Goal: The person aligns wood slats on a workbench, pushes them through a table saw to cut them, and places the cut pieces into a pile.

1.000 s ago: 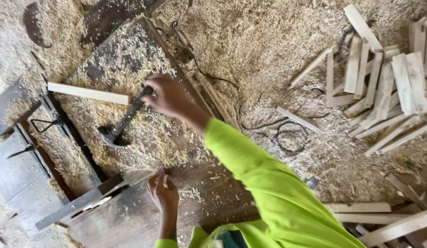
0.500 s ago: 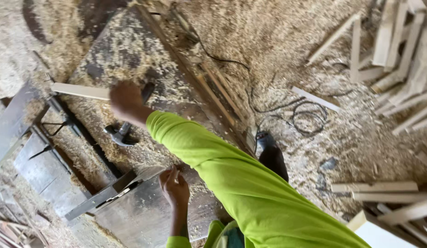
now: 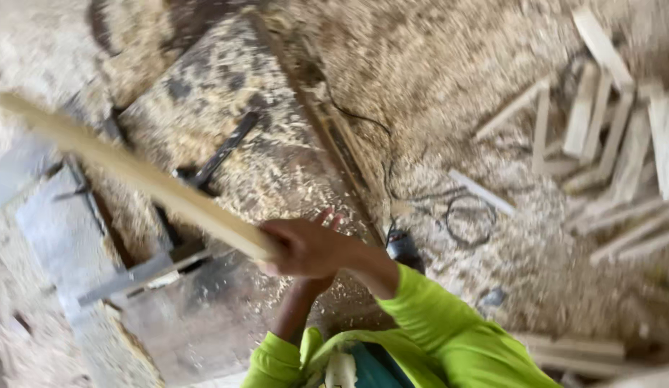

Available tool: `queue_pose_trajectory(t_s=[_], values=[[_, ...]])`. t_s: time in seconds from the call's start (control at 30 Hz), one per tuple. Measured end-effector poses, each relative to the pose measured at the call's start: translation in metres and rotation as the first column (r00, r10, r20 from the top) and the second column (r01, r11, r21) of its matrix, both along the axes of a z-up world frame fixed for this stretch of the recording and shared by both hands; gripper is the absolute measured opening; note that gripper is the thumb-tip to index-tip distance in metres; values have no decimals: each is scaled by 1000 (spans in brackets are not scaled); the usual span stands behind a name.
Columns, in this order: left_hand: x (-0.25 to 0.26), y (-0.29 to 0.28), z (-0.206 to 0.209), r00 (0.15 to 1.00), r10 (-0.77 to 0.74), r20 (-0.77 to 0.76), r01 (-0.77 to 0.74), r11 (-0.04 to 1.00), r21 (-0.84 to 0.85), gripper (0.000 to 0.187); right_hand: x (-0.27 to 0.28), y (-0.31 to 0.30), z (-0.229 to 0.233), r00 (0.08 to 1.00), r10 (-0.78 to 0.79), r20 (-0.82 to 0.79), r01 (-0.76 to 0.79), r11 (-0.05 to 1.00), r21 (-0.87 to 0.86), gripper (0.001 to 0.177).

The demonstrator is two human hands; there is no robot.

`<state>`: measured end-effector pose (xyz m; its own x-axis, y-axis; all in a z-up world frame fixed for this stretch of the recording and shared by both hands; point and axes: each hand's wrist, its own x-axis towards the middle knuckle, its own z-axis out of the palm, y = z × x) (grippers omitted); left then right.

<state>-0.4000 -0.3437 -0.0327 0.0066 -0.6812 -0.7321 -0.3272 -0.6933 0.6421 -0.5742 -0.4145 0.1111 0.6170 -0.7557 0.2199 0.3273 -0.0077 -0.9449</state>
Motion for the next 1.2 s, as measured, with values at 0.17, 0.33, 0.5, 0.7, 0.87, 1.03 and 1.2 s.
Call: queue_pose_trajectory(t_s=[0.17, 0.33, 0.5, 0.7, 0.87, 1.03, 1.2], values=[[40, 34, 84, 949, 262, -174, -305, 900, -310, 64, -22, 60, -27, 961, 170, -220, -140, 979, 147, 57], [63, 84, 141, 930, 315, -190, -367, 758, -539, 59, 46, 110, -22, 938, 70, -338, -87, 996, -36, 80], [83, 135, 124, 816, 548, 183, -432, 789, -437, 24, 112, 169, -24, 853, 287, -437, -353, 932, -76, 93], [136, 227, 106, 577, 735, 355, -367, 622, -692, 41, 165, 160, -42, 529, 448, -720, -633, 774, 17, 70], [186, 293, 61, 451, 780, 434, -324, 597, -734, 45, 224, 152, -57, 525, 395, -754, -581, 813, 21, 47], [245, 308, 23, 343, 740, 579, -182, 657, -732, 46, 333, 134, -103, 533, 450, -716, -460, 865, 202, 49], [285, 290, 9, 259, 722, 641, -18, 668, -744, 43, 430, 123, -142, 496, 446, -745, -181, 892, 414, 57]])
